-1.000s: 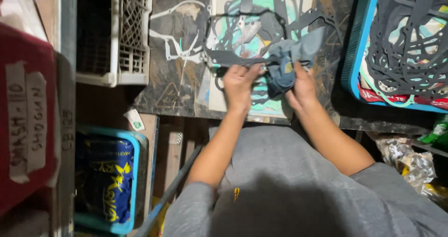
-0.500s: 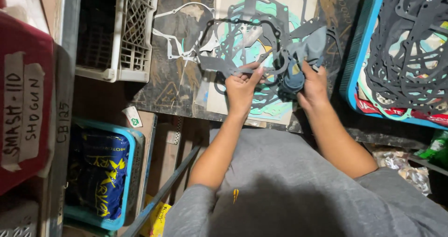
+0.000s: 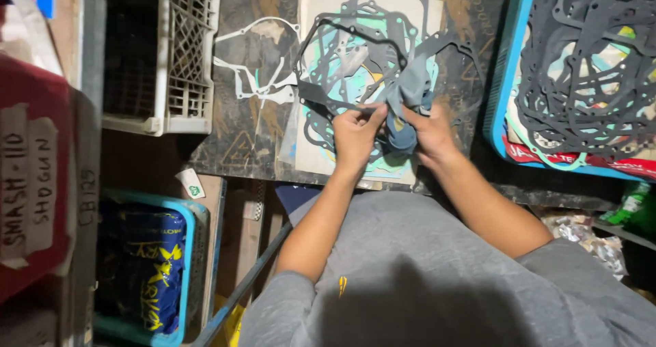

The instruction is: The person wipes several black rubber gaskets with a gray cloth on a workbench. They pick up each gasket, rub it with the cloth, and place it back on the surface, repeating the process for multiple items.

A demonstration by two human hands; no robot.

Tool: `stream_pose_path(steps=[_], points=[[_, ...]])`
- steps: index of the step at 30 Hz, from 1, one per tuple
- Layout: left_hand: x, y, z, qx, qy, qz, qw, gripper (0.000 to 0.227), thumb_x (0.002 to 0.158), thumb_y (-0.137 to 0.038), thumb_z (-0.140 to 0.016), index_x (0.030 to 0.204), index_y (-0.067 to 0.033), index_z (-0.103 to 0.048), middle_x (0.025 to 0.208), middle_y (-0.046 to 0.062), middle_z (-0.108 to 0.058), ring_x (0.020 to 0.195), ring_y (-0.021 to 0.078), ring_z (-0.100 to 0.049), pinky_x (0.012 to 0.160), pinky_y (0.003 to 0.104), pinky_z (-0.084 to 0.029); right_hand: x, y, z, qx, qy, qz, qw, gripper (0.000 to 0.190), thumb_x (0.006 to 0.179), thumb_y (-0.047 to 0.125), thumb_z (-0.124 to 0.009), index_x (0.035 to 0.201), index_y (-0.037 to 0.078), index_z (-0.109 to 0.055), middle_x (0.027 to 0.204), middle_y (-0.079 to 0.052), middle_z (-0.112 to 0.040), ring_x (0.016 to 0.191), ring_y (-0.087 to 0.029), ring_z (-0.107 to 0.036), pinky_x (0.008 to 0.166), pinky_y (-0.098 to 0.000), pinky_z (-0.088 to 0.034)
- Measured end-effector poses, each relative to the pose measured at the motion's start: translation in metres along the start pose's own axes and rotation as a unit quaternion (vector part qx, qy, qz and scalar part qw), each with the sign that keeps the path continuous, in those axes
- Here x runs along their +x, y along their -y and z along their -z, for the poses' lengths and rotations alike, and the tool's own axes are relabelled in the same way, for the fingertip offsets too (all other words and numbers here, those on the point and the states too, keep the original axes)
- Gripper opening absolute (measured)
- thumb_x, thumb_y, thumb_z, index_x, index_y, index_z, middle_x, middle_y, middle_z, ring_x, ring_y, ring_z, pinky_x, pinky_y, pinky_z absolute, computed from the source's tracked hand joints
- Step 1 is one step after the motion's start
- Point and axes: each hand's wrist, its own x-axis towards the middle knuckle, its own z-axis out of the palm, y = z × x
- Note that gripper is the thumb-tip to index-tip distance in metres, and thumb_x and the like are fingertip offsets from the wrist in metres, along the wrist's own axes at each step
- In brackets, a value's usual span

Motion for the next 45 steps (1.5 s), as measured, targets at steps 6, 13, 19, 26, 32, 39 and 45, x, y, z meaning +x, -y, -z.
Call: stream_pose_path(steps=[6, 13, 19, 26, 32, 39, 45], points=[[0.003, -0.015, 0.020, 0.026, 0.098, 0.082, 0.991, 0.020, 0.086, -0.010, -0.082, 0.096, 0.0068, -0.075, 0.069, 0.024, -0.071, 0.060, 0.0260, -0.075, 0.053, 0.032, -0.065, 0.035, -0.001, 0.030, -0.011, -0.003, 0.020, 1.000, 0.022, 0.081, 0.018, -0.090, 0.091, 0.005, -0.075, 0.078, -0.007, -0.072, 0.068, -0.013, -0.070, 0.067, -0.0312, -0.062], [0.019, -0.036, 0.018, 0.014, 0.073, 0.059, 0.995, 0.026, 0.087, -0.012, -0.083, 0.101, 0.0072, -0.074, 0.079, 0.023, -0.074, 0.066, 0.0228, -0.076, 0.056, 0.032, -0.067, 0.026, -0.014, 0.016, 0.011, -0.018, 0.023, 1.000, 0.025, 0.082, 0.017, -0.088, 0.094, -0.001, -0.075, 0.079, -0.009, -0.071, 0.070, -0.016, -0.071, 0.068, -0.0343, -0.062], [0.014, -0.001, 0.021, 0.013, 0.110, 0.093, 0.990, 0.026, 0.090, -0.014, -0.080, 0.096, 0.0092, -0.071, 0.076, 0.024, -0.073, 0.060, 0.0241, -0.074, 0.054, 0.031, -0.066, 0.011, -0.029, 0.010, 0.092, -0.093, 0.059, 0.990, 0.020, 0.088, 0.015, -0.084, 0.099, 0.001, -0.075, 0.083, -0.007, -0.073, 0.074, -0.013, -0.072, 0.071, -0.0292, -0.063], [0.028, 0.009, 0.036, 0.063, 0.152, 0.066, 0.984, 0.023, 0.090, -0.015, -0.077, 0.094, 0.0066, -0.070, 0.060, 0.021, -0.068, 0.046, 0.0203, -0.069, 0.043, 0.026, -0.059, -0.002, -0.033, -0.006, 0.005, -0.066, 0.023, 0.998, 0.022, 0.081, 0.016, -0.088, 0.093, 0.004, -0.074, 0.079, -0.007, -0.072, 0.069, -0.014, -0.070, 0.066, -0.0317, -0.062], [0.017, -0.030, 0.043, 0.078, 0.189, 0.064, 0.977, 0.022, 0.089, -0.013, -0.077, 0.093, 0.0076, -0.071, 0.065, 0.021, -0.070, 0.051, 0.0174, -0.070, 0.046, 0.024, -0.058, 0.016, -0.020, 0.008, 0.028, -0.093, 0.039, 0.995, 0.019, 0.086, 0.015, -0.084, 0.094, 0.003, -0.071, 0.079, -0.007, -0.070, 0.068, -0.014, -0.068, 0.068, -0.0303, -0.061], [0.037, 0.004, 0.046, 0.074, 0.177, 0.061, 0.980, 0.023, 0.089, -0.011, -0.078, 0.093, 0.0103, -0.070, 0.070, 0.025, -0.070, 0.050, 0.0200, -0.070, 0.043, 0.028, -0.061, -0.002, -0.036, -0.011, 0.020, -0.099, 0.012, 0.995, 0.023, 0.082, 0.015, -0.087, 0.098, 0.004, -0.074, 0.084, -0.010, -0.074, 0.072, -0.017, -0.074, 0.069, -0.0337, -0.065], [0.031, -0.029, 0.067, 0.066, 0.185, 0.072, 0.978, 0.028, 0.086, -0.016, -0.083, 0.087, 0.0079, -0.067, 0.068, 0.023, -0.070, 0.050, 0.0168, -0.068, 0.043, 0.025, -0.058, 0.033, -0.028, 0.022, 0.069, -0.145, 0.039, 0.986, 0.022, 0.091, 0.017, -0.078, 0.105, 0.001, -0.073, 0.091, -0.010, -0.076, 0.080, -0.018, -0.078, 0.077, -0.0332, -0.068]])
